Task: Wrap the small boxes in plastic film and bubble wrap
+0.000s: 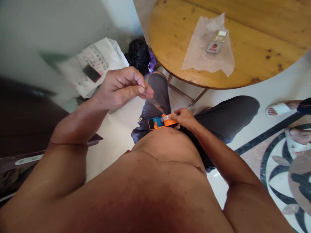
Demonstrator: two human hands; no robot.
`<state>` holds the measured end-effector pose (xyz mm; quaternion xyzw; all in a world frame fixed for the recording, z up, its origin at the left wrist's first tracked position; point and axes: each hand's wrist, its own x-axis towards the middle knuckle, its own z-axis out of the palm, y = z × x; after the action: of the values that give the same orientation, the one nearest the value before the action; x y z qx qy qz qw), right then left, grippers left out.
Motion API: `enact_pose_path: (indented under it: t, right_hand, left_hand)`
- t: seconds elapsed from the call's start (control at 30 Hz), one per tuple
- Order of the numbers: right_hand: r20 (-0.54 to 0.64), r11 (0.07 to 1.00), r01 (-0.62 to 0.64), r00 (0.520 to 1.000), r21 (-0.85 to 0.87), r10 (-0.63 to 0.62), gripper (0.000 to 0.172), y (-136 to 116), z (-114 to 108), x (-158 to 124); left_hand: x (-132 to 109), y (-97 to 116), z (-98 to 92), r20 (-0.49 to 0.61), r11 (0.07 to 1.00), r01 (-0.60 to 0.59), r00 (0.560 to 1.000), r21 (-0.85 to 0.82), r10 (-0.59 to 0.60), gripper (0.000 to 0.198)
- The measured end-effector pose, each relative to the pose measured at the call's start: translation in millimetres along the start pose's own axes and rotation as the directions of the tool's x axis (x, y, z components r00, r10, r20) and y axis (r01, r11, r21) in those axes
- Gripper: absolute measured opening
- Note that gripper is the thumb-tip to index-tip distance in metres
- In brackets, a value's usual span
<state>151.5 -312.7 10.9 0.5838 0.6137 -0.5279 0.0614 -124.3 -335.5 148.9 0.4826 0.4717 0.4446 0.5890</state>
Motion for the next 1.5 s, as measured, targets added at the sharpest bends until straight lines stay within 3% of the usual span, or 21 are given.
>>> enact_pose_path:
  t: [0.07, 0.2, 0.33, 0.5, 0.63, 0.77, 0.9, 1.0, 1.13, 1.33, 1.4, 1.5]
  right_hand:
    - [0.014, 1.0, -0.004, 1.0, -0.003, 0.004, 0.042, 1.7, -0.4, -1.6]
    - [0.178, 0.954, -0.053, 0.984, 0.296, -0.001, 0.045, 12.4, 2.0, 0.0]
    - [0.238, 0.883, -0.116, 0.971, 0.455, 0.005, 0.06, 23.8, 8.5, 2.1]
    - [0.141, 0.95, -0.101, 0.988, 0.297, 0.061, 0.069, 15.6, 9.9, -5.1]
    - [0.074, 0.994, -0.075, 0.995, 0.085, 0.069, 0.072, -3.6, 7.7, -10.8]
    - [0.018, 0.991, -0.075, 0.997, -0.114, 0.078, 0.074, -19.0, 9.7, -14.4]
    - [-0.042, 0.967, -0.055, 0.998, -0.248, 0.046, 0.077, -19.0, 13.6, -15.3]
    - [-0.009, 0.972, 0.004, 1.0, -0.233, -0.006, 0.076, -8.3, 12.1, -12.9]
    - [0.121, 0.988, 0.102, 0.989, -0.117, -0.088, 0.082, 12.2, 3.3, -6.4]
    - [0.289, 0.956, 0.284, 0.911, 0.079, -0.294, 0.11, 38.6, -4.2, 5.2]
    - [0.269, 0.957, 0.287, 0.918, 0.052, -0.29, 0.103, 42.6, -3.4, 9.6]
    - [0.155, 0.951, 0.307, 0.938, 0.048, -0.311, 0.075, 43.5, -2.2, 17.6]
  left_hand:
    - [0.0, 1.1, 2.3, 0.032, 0.999, -0.034, 0.999, 0.042, 0.033, 0.022]
    - [1.1, 0.7, 4.5, 0.0, 0.998, -0.058, 0.998, -0.019, 0.058, 0.015]
    - [2.7, -2.8, 2.5, 0.081, 0.989, -0.137, 0.988, 0.063, 0.132, 0.017]
    - [3.8, -6.4, -1.1, 0.068, 0.986, -0.109, 0.993, 0.129, 0.1, 0.026]
    - [3.9, -6.4, -3.0, 0.128, 0.967, -0.162, 0.982, 0.197, 0.138, 0.017]
    - [2.2, -5.9, -6.9, 0.177, 0.935, -0.223, 0.968, 0.275, 0.179, 0.012]
    - [-2.0, -1.2, -15.1, 0.245, 0.883, -0.271, 0.952, 0.383, 0.186, 0.008]
    - [-5.8, 4.9, -26.7, 0.318, 0.829, -0.32, 0.93, 0.458, 0.183, 0.007]
    - [-11.3, 11.1, -46.4, 0.373, 0.777, -0.326, 0.919, 0.539, 0.126, 0.013]
    - [-20.6, 15.5, -67.2, 0.438, 0.718, -0.333, 0.898, 0.611, 0.044, 0.018]
    - [-23.3, 18.2, -70.8, 0.471, 0.679, -0.362, 0.882, 0.639, 0.027, 0.019]
    - [-26.6, 23.1, -75.0, 0.46, 0.656, -0.364, 0.887, 0.661, 0.028, 0.02]
